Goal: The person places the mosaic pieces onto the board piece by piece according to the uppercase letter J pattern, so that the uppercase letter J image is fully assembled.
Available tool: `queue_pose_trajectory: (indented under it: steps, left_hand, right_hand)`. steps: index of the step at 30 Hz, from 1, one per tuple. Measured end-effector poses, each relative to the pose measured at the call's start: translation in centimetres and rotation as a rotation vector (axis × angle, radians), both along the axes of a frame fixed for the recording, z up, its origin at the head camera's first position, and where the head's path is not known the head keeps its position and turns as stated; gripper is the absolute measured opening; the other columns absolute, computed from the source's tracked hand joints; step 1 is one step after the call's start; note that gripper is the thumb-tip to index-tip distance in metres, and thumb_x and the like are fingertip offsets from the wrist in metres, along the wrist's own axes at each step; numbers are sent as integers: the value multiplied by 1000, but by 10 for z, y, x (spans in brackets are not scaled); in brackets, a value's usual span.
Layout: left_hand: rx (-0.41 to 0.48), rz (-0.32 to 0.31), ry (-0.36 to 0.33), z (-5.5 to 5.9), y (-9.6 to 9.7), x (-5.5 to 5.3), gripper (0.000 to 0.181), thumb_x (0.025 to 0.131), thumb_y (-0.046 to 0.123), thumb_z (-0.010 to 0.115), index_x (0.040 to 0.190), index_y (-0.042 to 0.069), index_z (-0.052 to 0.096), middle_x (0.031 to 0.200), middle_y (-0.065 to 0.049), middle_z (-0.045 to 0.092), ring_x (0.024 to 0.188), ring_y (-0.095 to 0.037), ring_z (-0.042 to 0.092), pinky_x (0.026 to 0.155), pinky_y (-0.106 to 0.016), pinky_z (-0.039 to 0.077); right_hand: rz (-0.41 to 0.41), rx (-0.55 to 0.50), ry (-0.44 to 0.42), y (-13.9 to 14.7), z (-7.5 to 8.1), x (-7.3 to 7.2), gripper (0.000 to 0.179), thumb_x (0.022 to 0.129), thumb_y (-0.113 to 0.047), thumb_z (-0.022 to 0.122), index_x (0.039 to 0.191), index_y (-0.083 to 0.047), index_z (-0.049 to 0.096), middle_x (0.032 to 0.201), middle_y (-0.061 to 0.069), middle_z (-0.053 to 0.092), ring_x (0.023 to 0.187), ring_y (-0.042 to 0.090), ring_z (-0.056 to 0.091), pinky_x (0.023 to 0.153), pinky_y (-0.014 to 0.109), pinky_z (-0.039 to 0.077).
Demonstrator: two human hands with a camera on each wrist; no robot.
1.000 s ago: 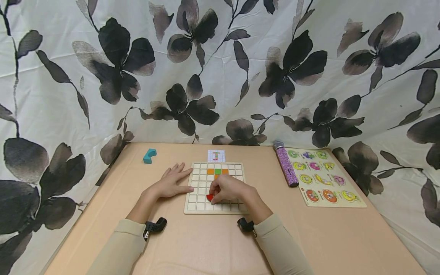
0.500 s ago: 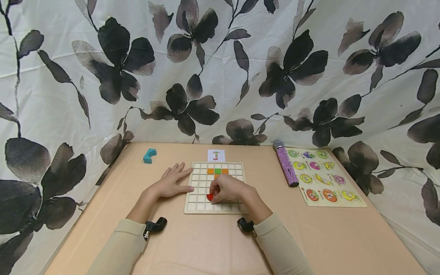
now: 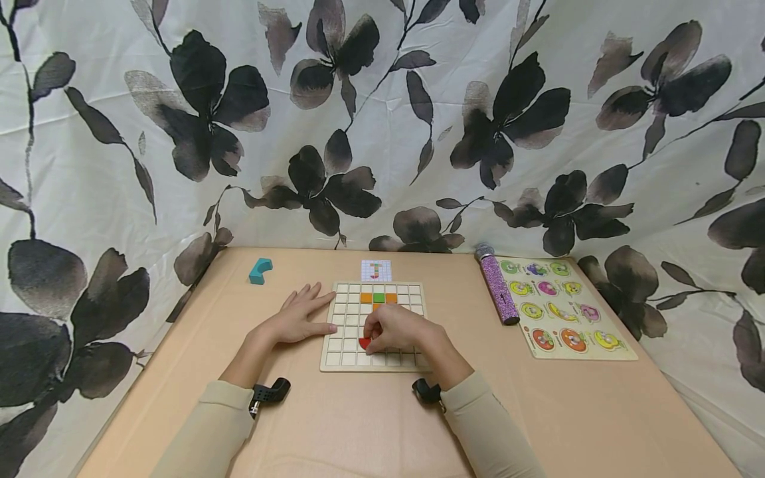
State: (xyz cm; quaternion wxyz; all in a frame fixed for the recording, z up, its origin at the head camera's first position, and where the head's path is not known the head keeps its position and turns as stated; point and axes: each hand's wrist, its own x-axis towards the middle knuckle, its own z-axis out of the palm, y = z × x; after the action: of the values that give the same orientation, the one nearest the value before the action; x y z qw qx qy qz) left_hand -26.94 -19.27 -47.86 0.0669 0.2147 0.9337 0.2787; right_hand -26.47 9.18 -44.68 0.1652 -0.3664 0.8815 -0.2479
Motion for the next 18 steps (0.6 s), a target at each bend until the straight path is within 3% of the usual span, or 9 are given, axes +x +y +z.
queue_pose_trajectory:
  steps: [10,18]
  left_hand:
    - [-2,-1,-7,0,0,-1,87,92,59,72,161,17,41,172,-26,13,160,-49,2,127,-67,-1]
    - [-7,-4,-4,-2,-1,-1,87,92,61,71,161,17,41,172,-26,13,160,-50,3,127,-67,-1]
  right_hand:
    - [-10,4,1,0,0,0,12,84,-18,88,84,-19,76,71,-10,65,66,5,55,61,20,47]
    - [-30,-32,4,4,5,0,10,88,-24,85,90,-18,77,76,-10,67,71,6,60,66,23,51]
